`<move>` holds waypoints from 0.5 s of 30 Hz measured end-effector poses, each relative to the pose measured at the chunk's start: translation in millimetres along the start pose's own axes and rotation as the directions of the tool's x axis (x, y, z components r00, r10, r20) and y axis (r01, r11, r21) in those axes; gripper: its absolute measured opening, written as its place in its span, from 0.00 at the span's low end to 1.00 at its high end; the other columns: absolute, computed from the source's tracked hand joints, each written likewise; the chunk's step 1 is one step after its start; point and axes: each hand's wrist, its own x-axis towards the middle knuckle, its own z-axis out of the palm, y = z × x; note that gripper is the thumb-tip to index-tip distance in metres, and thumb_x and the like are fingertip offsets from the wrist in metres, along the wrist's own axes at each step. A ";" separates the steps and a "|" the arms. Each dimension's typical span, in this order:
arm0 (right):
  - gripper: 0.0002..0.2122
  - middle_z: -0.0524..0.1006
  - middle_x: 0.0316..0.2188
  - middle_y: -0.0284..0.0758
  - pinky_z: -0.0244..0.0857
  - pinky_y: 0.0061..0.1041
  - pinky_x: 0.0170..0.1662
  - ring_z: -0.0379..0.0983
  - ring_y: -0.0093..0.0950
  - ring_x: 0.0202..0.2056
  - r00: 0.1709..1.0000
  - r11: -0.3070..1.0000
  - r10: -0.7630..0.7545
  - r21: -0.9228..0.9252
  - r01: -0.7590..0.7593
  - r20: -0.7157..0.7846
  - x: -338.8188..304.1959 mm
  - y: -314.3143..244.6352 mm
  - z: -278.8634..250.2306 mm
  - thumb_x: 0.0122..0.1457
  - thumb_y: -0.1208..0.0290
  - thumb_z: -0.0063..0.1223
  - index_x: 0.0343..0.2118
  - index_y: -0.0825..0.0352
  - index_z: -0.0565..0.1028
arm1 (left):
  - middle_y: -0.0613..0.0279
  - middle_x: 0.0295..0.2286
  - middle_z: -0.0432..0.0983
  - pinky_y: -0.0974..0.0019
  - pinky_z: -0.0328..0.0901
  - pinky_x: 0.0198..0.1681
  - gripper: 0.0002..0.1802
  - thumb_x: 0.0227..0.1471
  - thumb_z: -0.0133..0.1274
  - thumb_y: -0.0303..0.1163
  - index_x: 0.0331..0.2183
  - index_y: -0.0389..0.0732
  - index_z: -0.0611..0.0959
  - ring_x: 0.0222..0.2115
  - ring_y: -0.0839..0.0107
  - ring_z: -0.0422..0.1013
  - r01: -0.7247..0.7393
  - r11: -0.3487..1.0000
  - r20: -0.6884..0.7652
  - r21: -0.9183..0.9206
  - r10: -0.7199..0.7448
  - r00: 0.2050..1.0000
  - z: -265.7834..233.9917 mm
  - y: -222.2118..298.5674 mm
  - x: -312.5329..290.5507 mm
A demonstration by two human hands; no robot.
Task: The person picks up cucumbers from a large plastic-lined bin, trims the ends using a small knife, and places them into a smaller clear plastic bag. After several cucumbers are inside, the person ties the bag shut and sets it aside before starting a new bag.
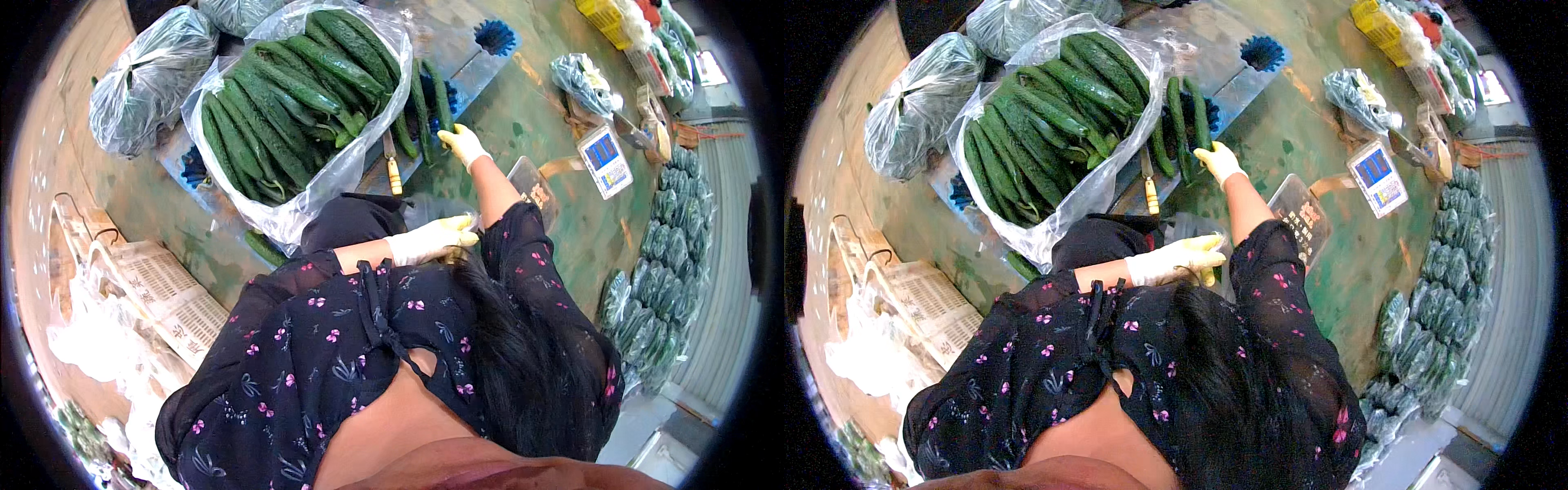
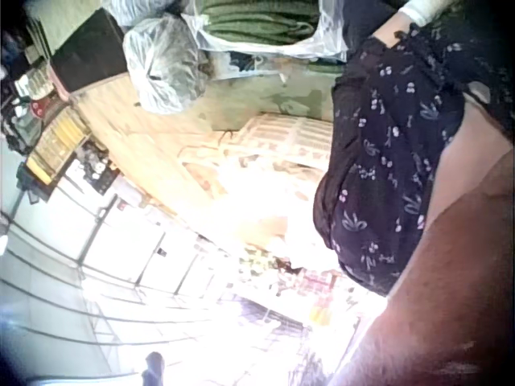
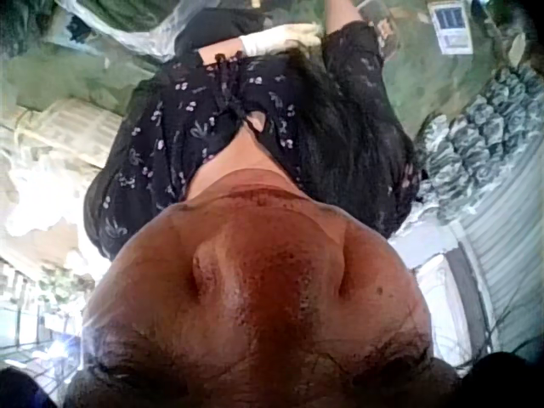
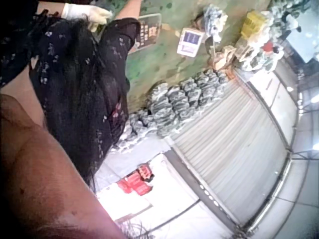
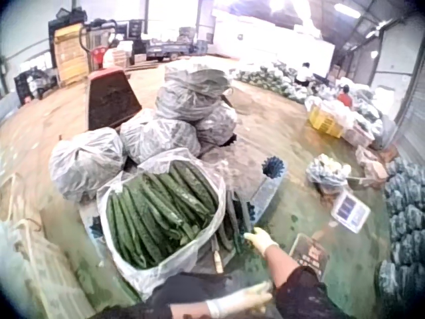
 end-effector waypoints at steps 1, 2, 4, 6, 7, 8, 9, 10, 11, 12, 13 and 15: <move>0.23 0.77 0.31 0.37 0.64 0.25 0.39 0.72 0.28 0.34 0.999 0.994 -0.022 -0.112 0.017 -0.048 3.4 10.5 1.8 0.48 0.64 0.56 0.46 0.70 0.70 | 0.70 0.27 0.70 0.77 0.61 0.27 0.19 0.53 0.50 0.41 0.44 0.44 0.69 0.26 0.81 0.69 -0.014 0.998 0.001 -0.053 0.014 1.000 3.5 4.2 -1.9; 0.24 0.76 0.34 0.39 0.64 0.25 0.40 0.72 0.29 0.35 0.997 0.974 -0.034 -0.224 0.018 -0.068 5.8 11.6 5.3 0.47 0.65 0.55 0.48 0.69 0.69 | 0.70 0.27 0.70 0.77 0.61 0.27 0.18 0.53 0.50 0.40 0.45 0.44 0.69 0.26 0.81 0.69 -0.032 0.996 0.009 -0.081 0.033 0.999 5.4 10.3 -5.4; 0.25 0.76 0.37 0.42 0.64 0.25 0.41 0.72 0.31 0.37 0.995 0.945 -0.043 -0.327 0.012 -0.087 9.2 13.9 9.4 0.46 0.67 0.54 0.49 0.69 0.68 | 0.70 0.27 0.70 0.77 0.61 0.27 0.19 0.53 0.51 0.39 0.45 0.44 0.69 0.26 0.81 0.69 -0.024 0.994 0.005 -0.111 0.025 1.000 2.1 2.8 -1.3; 0.24 0.76 0.37 0.43 0.64 0.24 0.41 0.73 0.32 0.36 0.993 0.919 -0.026 -0.393 -0.022 -0.118 7.2 -2.0 7.5 0.45 0.69 0.53 0.49 0.68 0.69 | 0.70 0.27 0.70 0.76 0.61 0.27 0.19 0.53 0.51 0.38 0.45 0.44 0.69 0.26 0.80 0.69 -0.031 0.989 -0.008 -0.146 0.030 1.000 2.3 2.6 2.2; 0.25 0.76 0.35 0.42 0.65 0.24 0.39 0.73 0.29 0.35 0.989 0.926 -0.066 -0.378 0.011 -0.132 12.4 -3.1 4.8 0.45 0.70 0.54 0.49 0.69 0.68 | 0.69 0.27 0.70 0.75 0.62 0.27 0.19 0.52 0.52 0.37 0.45 0.44 0.69 0.26 0.80 0.69 -0.010 0.996 -0.035 -0.085 0.007 0.999 3.1 6.3 2.1; 0.24 0.76 0.34 0.41 0.65 0.23 0.38 0.72 0.28 0.34 0.987 0.955 -0.074 -0.296 0.029 -0.143 20.2 -8.9 2.0 0.46 0.70 0.54 0.49 0.70 0.68 | 0.69 0.27 0.70 0.75 0.63 0.27 0.18 0.52 0.53 0.36 0.44 0.43 0.69 0.25 0.79 0.70 0.012 1.000 -0.061 -0.022 -0.013 0.998 4.5 9.7 1.1; 0.23 0.76 0.33 0.39 0.65 0.23 0.38 0.72 0.26 0.33 0.984 0.976 -0.084 -0.212 0.049 -0.156 26.3 -14.4 0.5 0.46 0.70 0.54 0.48 0.70 0.69 | 0.69 0.27 0.70 0.75 0.63 0.27 0.18 0.52 0.53 0.36 0.44 0.43 0.69 0.25 0.79 0.70 0.011 1.000 -0.062 -0.020 -0.013 0.998 4.4 7.1 1.7; 0.21 0.76 0.32 0.37 0.65 0.21 0.37 0.71 0.23 0.32 0.977 0.983 -0.145 -0.132 0.125 -0.159 30.2 -19.0 -1.9 0.48 0.71 0.53 0.47 0.71 0.69 | 0.69 0.28 0.70 0.74 0.61 0.30 0.17 0.51 0.51 0.35 0.43 0.41 0.71 0.28 0.79 0.67 0.014 0.999 -0.042 -0.037 -0.016 0.999 3.0 0.7 4.3; 0.20 0.76 0.31 0.35 0.64 0.21 0.36 0.71 0.22 0.31 0.966 0.976 -0.201 -0.121 0.183 -0.160 33.8 -31.2 -2.2 0.49 0.71 0.53 0.46 0.70 0.70 | 0.69 0.30 0.70 0.74 0.60 0.33 0.16 0.50 0.50 0.34 0.41 0.39 0.73 0.30 0.79 0.64 0.011 0.998 -0.028 -0.056 -0.013 1.000 -0.9 -6.6 8.2; 0.19 0.76 0.32 0.35 0.64 0.21 0.37 0.71 0.22 0.32 0.959 0.970 -0.238 -0.094 0.225 -0.156 28.9 -57.2 -0.1 0.49 0.70 0.53 0.46 0.69 0.70 | 0.65 0.29 0.70 0.72 0.61 0.32 0.14 0.50 0.50 0.35 0.38 0.39 0.75 0.29 0.77 0.65 0.010 0.998 -0.053 0.059 -0.007 0.999 -6.8 -16.3 14.0; 0.19 0.76 0.32 0.34 0.64 0.21 0.38 0.71 0.22 0.33 0.950 0.962 -0.273 -0.064 0.266 -0.154 17.5 -89.0 3.2 0.50 0.70 0.53 0.46 0.68 0.70 | 0.61 0.28 0.71 0.68 0.63 0.32 0.12 0.50 0.48 0.36 0.36 0.40 0.76 0.29 0.73 0.68 -0.021 0.988 -0.071 0.154 0.032 0.997 -11.0 -22.7 18.4; 0.19 0.76 0.34 0.33 0.65 0.21 0.40 0.71 0.22 0.35 0.905 0.919 -0.393 -0.110 0.379 -0.161 -4.0 -139.6 8.9 0.50 0.69 0.53 0.46 0.66 0.70 | 0.58 0.26 0.72 0.66 0.64 0.33 0.11 0.51 0.46 0.36 0.34 0.40 0.76 0.29 0.68 0.70 -0.196 0.924 -0.002 0.329 0.208 0.978 -14.0 -29.2 20.9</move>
